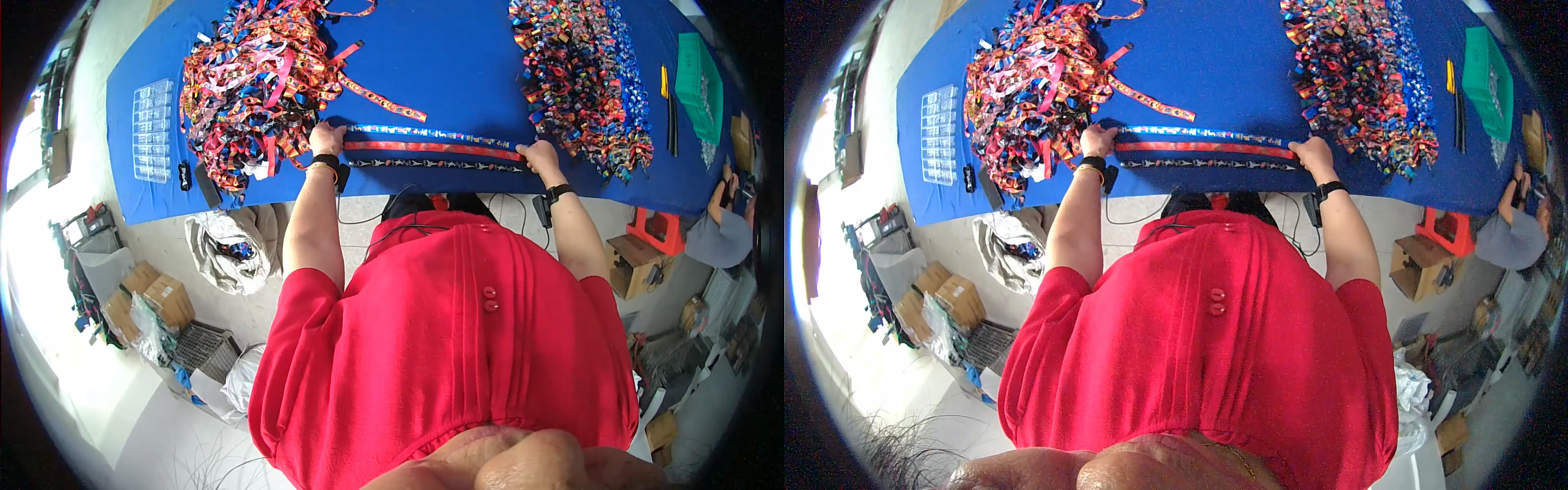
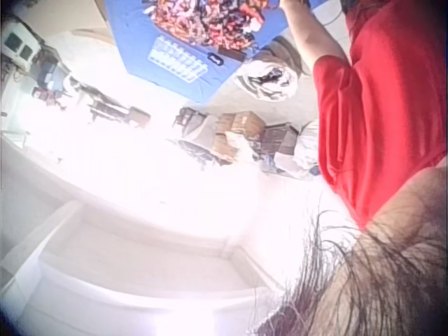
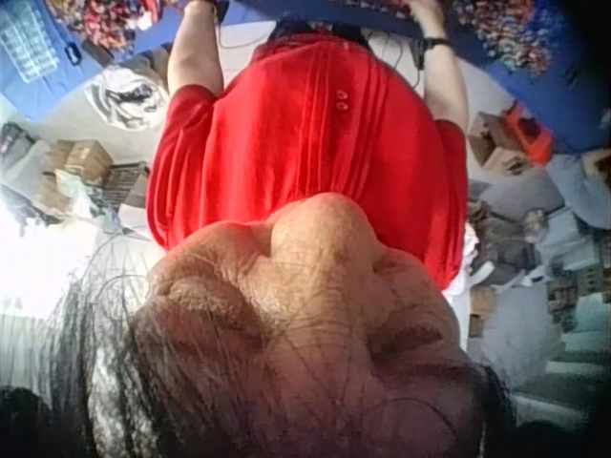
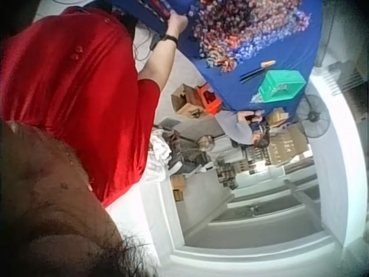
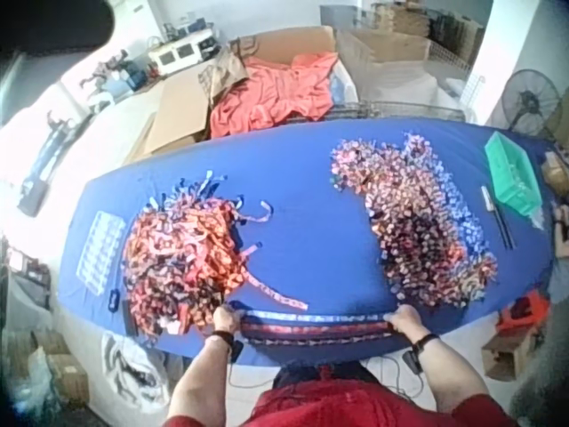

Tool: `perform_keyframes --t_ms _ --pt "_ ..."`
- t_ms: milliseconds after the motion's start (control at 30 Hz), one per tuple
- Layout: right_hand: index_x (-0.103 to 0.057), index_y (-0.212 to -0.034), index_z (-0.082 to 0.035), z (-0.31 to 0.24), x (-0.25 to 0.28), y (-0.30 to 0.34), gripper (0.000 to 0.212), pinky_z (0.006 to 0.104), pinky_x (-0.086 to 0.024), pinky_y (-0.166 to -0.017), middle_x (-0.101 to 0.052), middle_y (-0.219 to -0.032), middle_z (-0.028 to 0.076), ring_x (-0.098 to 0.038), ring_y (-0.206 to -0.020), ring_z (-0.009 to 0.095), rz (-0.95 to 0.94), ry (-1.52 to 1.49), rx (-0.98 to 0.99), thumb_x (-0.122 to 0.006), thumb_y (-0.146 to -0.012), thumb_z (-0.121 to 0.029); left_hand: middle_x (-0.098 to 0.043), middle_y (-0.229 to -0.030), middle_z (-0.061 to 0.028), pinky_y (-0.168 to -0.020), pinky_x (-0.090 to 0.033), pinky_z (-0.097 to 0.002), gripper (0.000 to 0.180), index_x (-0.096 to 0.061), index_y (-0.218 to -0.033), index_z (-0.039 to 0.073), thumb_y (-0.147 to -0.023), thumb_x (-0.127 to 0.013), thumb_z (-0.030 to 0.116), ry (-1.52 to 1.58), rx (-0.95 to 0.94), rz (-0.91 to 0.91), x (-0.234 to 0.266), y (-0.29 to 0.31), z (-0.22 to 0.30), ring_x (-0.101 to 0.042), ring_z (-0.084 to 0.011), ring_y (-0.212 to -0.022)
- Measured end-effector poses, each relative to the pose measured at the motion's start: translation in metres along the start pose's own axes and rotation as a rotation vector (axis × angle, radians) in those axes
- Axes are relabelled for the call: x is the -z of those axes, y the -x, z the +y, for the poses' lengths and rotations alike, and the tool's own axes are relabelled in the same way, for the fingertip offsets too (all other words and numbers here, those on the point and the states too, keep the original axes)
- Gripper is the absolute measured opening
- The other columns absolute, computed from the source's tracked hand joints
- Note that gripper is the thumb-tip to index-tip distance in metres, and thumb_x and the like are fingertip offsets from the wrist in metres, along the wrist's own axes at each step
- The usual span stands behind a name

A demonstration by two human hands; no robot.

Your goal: Sorting various patterned lanyards and attaching plastic buckles and metal clips to them.

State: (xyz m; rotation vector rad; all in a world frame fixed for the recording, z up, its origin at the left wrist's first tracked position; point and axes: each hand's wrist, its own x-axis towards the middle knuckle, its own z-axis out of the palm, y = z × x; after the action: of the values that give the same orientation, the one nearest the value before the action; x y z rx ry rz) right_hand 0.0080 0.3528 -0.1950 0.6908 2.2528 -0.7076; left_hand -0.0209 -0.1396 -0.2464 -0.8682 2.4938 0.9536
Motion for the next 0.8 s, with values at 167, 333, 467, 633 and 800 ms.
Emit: perform_keyframes --t_ms 167,333,467,633,800 --pt "-0.062 -0.062 0.001 -0.004 0.007 0.004 0.046 0.0327 -0.046 -0.048 -0.058 -0.053 0.009 -0.057 -0.045 0.020 -0.029 0.023 0.037 -0.067 -0.075 -0.042 -0.060 -0.054 -0.0104 -0.047 -0.050 -0.0317 0.032 -0.059 -0.066 0.001 -0.070 -0.075 0.028 -0.086 -0.036 0.132 -0.010 -0.012 -0.022 -0.059 -0.0202 -0.043" --pt "-0.059 -0.062 0.001 0.011 0.013 -0.001 0.048 0.0293 -0.045 -0.043 -0.059 -0.055 0.008 -0.057 -0.044 0.017 -0.056 -0.090 -0.003 -0.065 -0.078 -0.044 -0.060 -0.053 -0.0122 -0.054 -0.051 -0.0333 0.032 -0.062 -0.068 0.001 -0.066 -0.074 0.030 -0.253 -0.317 0.539 -0.013 -0.008 -0.010 -0.061 -0.0230 -0.046" --pt "-0.056 -0.066 -0.001 0.027 0.024 0.007 0.041 0.0270 -0.045 -0.041 -0.058 -0.058 0.005 -0.055 -0.044 0.014 -0.007 -0.232 0.030 -0.062 -0.083 -0.039 -0.067 -0.082 -0.0159 -0.074 -0.051 -0.0379 0.030 -0.062 -0.092 0.003 -0.069 -0.066 0.022 -0.124 -0.299 0.219 -0.012 -0.005 0.033 -0.065 -0.0324 -0.080" --pt "-0.054 -0.081 -0.004 0.051 0.028 0.023 0.025 0.0243 -0.044 -0.041 -0.057 -0.065 0.003 -0.054 -0.049 0.010 -0.074 -0.335 0.070 -0.059 -0.087 -0.028 -0.058 -0.111 -0.0173 -0.090 -0.046 -0.0404 0.031 -0.061 -0.103 0.009 -0.073 -0.055 0.004 -0.119 -0.579 0.080 -0.028 -0.008 0.068 -0.057 -0.0341 -0.102" --pt "-0.055 -0.087 -0.005 0.063 0.023 0.055 0.022 0.0246 -0.048 -0.048 -0.060 -0.073 0.004 -0.057 -0.057 0.010 -0.097 -0.368 0.062 -0.057 -0.089 -0.027 -0.047 -0.118 -0.0233 -0.086 -0.049 -0.0422 0.035 -0.058 -0.108 0.012 -0.076 -0.053 -0.001 -0.291 -0.598 -0.029 -0.049 -0.020 0.075 -0.058 -0.0400 -0.099"
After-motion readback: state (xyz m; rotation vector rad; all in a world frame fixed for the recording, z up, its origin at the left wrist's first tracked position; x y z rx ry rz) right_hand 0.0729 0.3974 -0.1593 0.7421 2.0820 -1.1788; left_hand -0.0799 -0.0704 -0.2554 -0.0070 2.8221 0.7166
